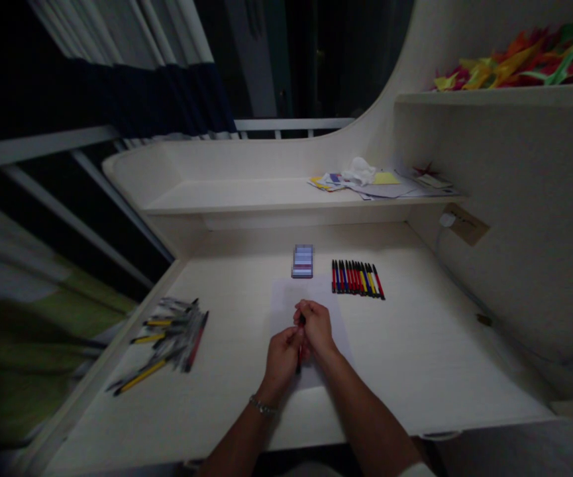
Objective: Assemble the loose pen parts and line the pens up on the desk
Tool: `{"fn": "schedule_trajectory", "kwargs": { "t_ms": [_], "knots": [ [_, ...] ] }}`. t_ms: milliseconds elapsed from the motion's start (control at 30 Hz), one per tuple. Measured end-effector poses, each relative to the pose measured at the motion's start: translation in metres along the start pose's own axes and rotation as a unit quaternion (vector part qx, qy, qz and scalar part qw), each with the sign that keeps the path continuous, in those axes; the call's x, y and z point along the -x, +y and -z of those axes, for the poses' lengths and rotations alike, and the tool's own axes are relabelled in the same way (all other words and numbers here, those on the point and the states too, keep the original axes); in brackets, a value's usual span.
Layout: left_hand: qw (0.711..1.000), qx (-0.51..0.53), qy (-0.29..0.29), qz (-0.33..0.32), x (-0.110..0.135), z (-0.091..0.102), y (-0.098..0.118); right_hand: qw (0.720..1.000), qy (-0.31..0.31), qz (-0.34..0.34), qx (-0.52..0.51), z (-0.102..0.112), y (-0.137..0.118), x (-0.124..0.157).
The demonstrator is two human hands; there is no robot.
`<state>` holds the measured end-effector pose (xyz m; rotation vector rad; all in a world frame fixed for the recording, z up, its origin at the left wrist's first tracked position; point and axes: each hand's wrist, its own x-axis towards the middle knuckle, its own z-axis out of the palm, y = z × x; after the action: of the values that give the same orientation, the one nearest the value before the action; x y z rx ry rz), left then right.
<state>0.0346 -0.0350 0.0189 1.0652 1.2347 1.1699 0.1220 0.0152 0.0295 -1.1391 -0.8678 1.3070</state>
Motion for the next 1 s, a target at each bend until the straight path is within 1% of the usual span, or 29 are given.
{"fn": "schedule_trajectory", "kwargs": {
  "t_ms": [133,167,233,333,400,467,533,600,700,867,1000],
  "knots": [
    [0.994,0.089,-0.026,0.059,0.003,-0.002,-0.001,0.994,-0.065,-0.064,-0.066,0.006,-0.004,0.000],
    [0.991,0.109,-0.028,0.067,0.003,-0.002,-0.001,0.992,-0.073,-0.074,-0.075,0.008,-0.006,0.000],
    [0.989,0.127,-0.026,0.069,0.003,-0.002,-0.002,0.994,-0.059,-0.070,-0.063,0.011,-0.008,-0.001],
    [0.990,0.123,-0.020,0.063,0.002,-0.002,-0.003,0.999,-0.015,-0.034,-0.007,0.014,-0.008,-0.002],
    [0.989,0.128,-0.020,0.071,0.001,-0.001,-0.005,0.999,-0.028,-0.033,0.001,0.016,-0.007,-0.002],
    [0.986,0.141,-0.023,0.084,0.001,-0.002,-0.006,0.996,-0.066,-0.054,-0.022,0.017,-0.007,-0.002],
    [0.985,0.147,-0.024,0.091,0.001,-0.002,-0.007,0.993,-0.083,-0.074,-0.043,0.017,-0.007,-0.002],
    [0.985,0.142,-0.023,0.092,0.001,-0.002,-0.008,0.995,-0.065,-0.070,-0.034,0.017,-0.007,-0.002],
    [0.986,0.138,-0.023,0.092,0.001,-0.002,-0.008,0.998,-0.031,-0.045,-0.005,0.017,-0.006,-0.002],
    [0.985,0.141,-0.025,0.092,0.002,-0.001,-0.010,0.994,-0.069,-0.078,-0.043,0.017,-0.007,-0.002],
    [0.986,0.135,-0.024,0.091,0.000,-0.001,-0.011,0.998,-0.034,-0.052,0.000,0.017,-0.008,-0.001]
  ]
}}
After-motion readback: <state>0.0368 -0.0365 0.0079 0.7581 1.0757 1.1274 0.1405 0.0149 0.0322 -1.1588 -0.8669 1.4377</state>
